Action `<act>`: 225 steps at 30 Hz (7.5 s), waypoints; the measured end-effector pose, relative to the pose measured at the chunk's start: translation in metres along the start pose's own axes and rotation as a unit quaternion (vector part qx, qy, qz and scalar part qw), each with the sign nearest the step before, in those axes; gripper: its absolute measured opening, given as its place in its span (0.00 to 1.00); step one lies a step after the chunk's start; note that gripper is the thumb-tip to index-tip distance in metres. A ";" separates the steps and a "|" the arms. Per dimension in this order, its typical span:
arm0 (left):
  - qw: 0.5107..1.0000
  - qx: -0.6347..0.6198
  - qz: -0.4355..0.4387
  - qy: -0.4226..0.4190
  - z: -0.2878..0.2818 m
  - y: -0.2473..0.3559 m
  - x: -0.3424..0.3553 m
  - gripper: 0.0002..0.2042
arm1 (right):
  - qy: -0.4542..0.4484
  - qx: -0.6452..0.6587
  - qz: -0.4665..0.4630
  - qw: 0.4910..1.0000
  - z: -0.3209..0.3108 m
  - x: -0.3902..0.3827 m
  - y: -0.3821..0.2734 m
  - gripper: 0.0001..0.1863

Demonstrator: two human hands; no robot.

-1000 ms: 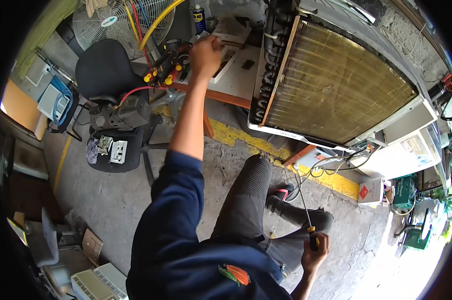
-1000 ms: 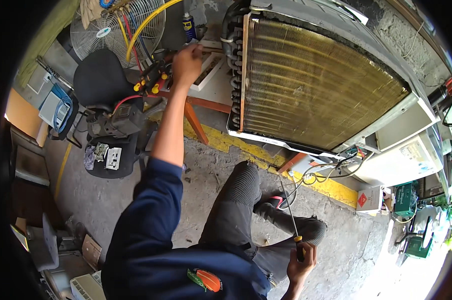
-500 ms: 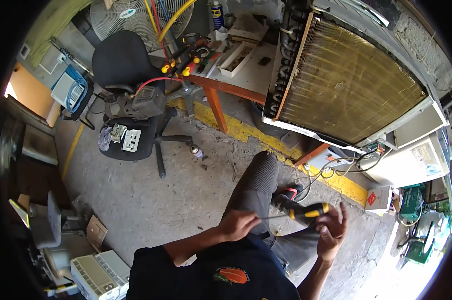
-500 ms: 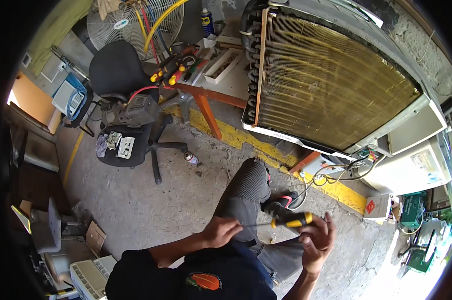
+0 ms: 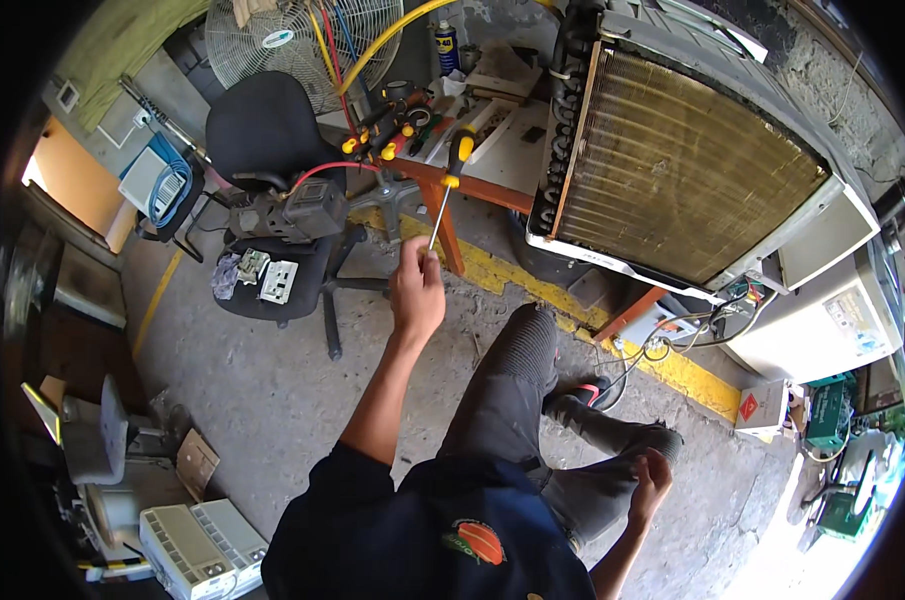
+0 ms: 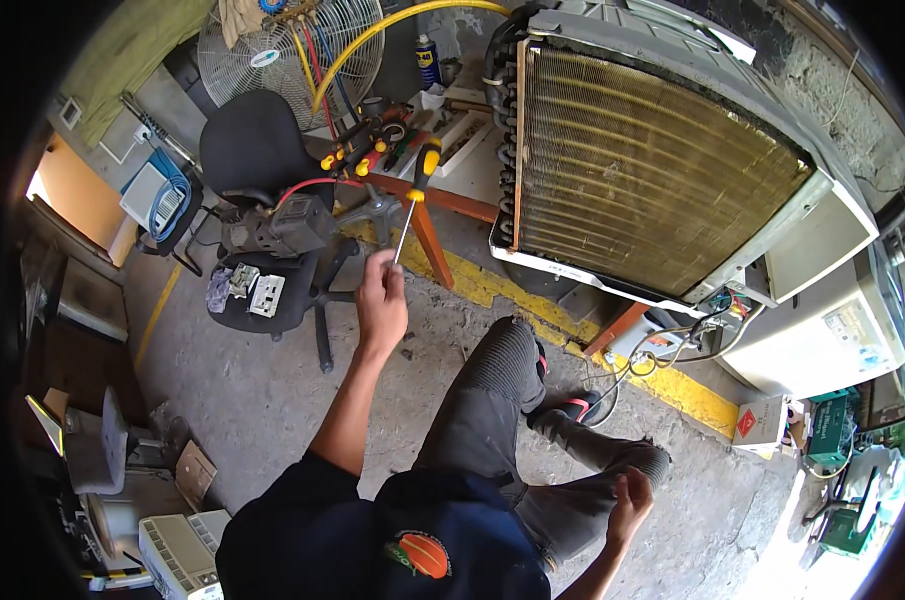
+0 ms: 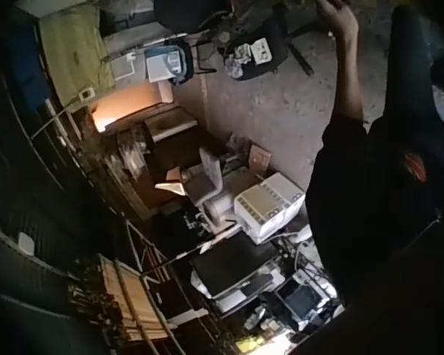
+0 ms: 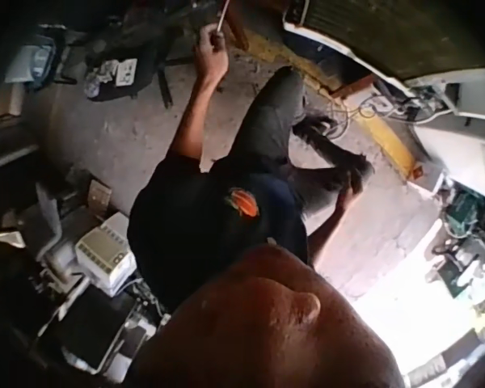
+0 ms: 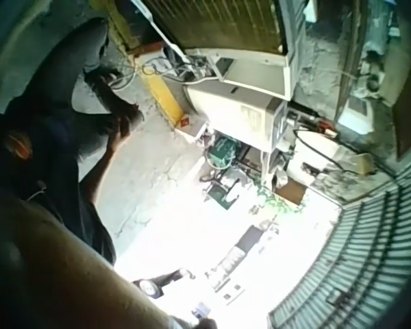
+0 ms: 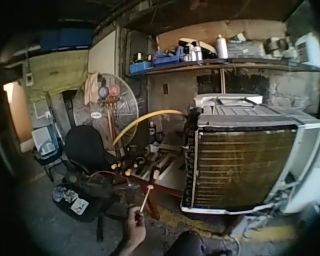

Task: The person is disassembling and inspecting the electrical control unit of an air conditioning system using a screwdriver.

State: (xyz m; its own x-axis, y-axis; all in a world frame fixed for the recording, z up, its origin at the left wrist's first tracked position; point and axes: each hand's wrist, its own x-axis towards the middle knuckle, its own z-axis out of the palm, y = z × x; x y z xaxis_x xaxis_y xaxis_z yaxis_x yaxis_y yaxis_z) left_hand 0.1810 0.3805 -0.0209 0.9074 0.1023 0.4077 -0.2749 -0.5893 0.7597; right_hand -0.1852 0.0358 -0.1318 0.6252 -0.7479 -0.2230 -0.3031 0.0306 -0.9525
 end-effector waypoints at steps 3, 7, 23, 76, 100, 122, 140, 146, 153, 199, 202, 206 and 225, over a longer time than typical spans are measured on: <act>0.999 -0.014 0.036 0.004 0.021 0.010 0.029 0.11 | 0.031 -0.012 -0.012 0.999 -0.001 0.002 0.021 0.12; 0.997 0.057 0.056 -0.023 0.054 0.015 0.061 0.10 | 0.071 -0.035 -0.030 0.996 -0.004 -0.004 0.042 0.11; 0.968 0.025 0.215 0.129 0.053 0.072 -0.004 0.06 | 0.153 -0.093 0.026 0.983 0.007 0.008 0.032 0.11; 0.917 -0.356 -0.164 -0.073 0.160 0.045 -0.003 0.32 | 0.146 0.169 -0.431 0.874 -0.107 0.135 -0.219 0.06; 0.966 -0.189 -0.149 -0.097 0.094 0.064 0.003 0.16 | -0.168 0.327 -0.072 0.927 0.004 0.261 -0.150 0.26; 0.858 -0.491 -0.055 0.144 0.257 0.007 -0.015 0.43 | -0.011 0.235 -0.097 0.967 0.020 0.259 -0.141 0.16; 0.914 -0.394 -0.017 0.088 0.188 0.031 0.029 0.33 | 0.038 0.173 -0.126 0.976 0.046 0.228 -0.152 0.15; 0.907 -0.411 -0.077 0.060 0.169 0.025 0.035 0.33 | -0.084 0.187 -0.161 0.966 0.044 0.219 -0.135 0.17; 0.695 -0.642 -0.316 0.063 0.132 0.016 0.037 0.33 | 0.095 0.063 -0.122 0.986 0.071 0.162 -0.168 0.18; 0.570 0.105 -0.130 -0.805 0.117 0.071 -0.076 0.10 | -0.388 0.006 0.342 0.856 0.124 0.000 0.324 0.18; 0.582 0.113 -0.128 -0.795 0.119 0.076 -0.092 0.10 | -0.450 -0.066 0.016 0.891 0.178 0.085 0.353 0.22; 0.671 0.052 -0.156 -0.723 0.118 0.061 -0.122 0.10 | -0.413 -0.040 -0.167 0.895 0.172 0.110 0.335 0.22; 0.817 -0.033 -0.004 -0.575 0.137 0.150 -0.197 0.08 | -0.120 0.437 0.026 0.891 -0.104 0.134 -0.055 0.20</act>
State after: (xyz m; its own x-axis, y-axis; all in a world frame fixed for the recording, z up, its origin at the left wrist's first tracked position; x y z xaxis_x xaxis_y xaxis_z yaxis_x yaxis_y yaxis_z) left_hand 0.0044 0.1625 -0.0571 0.5975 -0.7377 -0.3143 -0.2494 -0.5435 0.8015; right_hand -0.1595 -0.1344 -0.0875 0.7940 -0.5703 -0.2105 0.2743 0.6451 -0.7132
